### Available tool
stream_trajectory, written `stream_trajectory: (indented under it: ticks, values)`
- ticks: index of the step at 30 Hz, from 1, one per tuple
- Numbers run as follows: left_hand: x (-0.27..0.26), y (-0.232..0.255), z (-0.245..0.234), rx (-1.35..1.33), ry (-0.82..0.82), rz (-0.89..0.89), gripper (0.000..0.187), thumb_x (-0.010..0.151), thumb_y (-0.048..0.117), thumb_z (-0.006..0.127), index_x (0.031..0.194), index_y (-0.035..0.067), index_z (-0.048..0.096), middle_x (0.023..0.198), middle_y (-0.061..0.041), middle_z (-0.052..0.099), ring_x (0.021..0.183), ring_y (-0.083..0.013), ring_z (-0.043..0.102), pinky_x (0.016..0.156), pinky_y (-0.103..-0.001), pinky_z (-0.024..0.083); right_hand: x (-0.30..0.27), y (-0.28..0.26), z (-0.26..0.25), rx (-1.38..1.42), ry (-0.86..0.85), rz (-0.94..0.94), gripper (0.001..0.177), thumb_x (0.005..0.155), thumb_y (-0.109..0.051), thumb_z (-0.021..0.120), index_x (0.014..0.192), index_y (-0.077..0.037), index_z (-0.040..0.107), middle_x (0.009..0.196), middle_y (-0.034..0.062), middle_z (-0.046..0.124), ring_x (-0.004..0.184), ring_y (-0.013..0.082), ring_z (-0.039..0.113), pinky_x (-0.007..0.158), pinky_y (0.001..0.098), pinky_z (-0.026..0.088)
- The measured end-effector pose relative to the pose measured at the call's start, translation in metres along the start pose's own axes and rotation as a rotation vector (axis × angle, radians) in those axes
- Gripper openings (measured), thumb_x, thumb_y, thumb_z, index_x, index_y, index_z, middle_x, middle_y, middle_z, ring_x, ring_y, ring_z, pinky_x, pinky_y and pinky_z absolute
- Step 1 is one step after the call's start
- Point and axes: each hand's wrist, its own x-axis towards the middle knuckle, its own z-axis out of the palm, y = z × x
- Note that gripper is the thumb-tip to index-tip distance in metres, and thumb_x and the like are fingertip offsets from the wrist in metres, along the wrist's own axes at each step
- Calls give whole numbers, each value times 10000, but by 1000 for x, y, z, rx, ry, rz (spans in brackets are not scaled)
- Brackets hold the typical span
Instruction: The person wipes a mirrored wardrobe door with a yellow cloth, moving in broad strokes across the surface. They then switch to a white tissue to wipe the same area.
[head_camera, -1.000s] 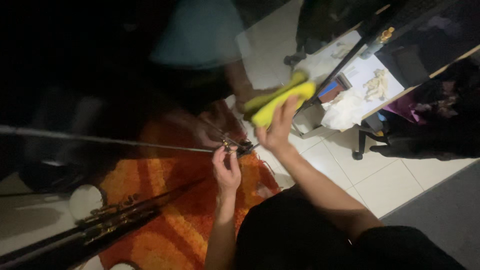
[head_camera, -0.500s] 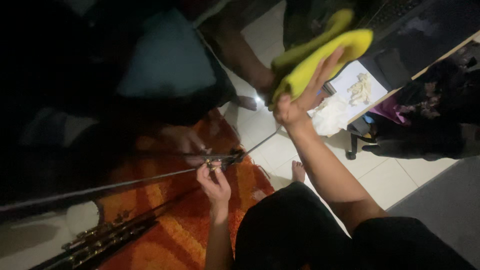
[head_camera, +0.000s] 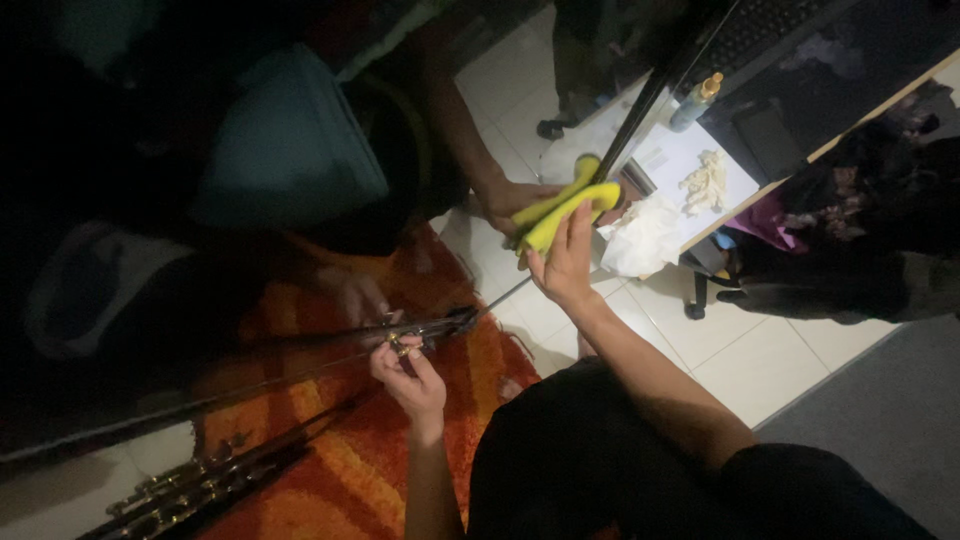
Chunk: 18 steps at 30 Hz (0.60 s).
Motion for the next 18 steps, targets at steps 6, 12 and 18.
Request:
stream_trajectory:
  ticks: [6,12,18]
  values:
    - [0,3,4,12,24,46,359,1078,26,473,1387,-8,294,1105,-193,585,973,-249,581,885,-382,529,-27,10,-5,-129,-188,-12,823,878,-197,834,1472,131,368,1590,404,225,1479,590,286,1222,615,312]
    - [4,-3,6,47,52,90,332,1064,19,494,1358,-17,344,1090,-185,593,955,-257,599,902,-385,549,4,-13,-17,-106,-86,-14,867,896,-134,799,1527,149,276,1614,426,148,1512,603,210,1243,607,276]
    - [2,-4,5,15,43,72,340,1057,23,506,1353,-28,346,1089,-189,611,967,-263,622,909,-393,548,92,-48,-47,-13,169,-69,828,1000,-92,612,1651,28,115,1710,316,-13,1620,506,38,1355,586,106]
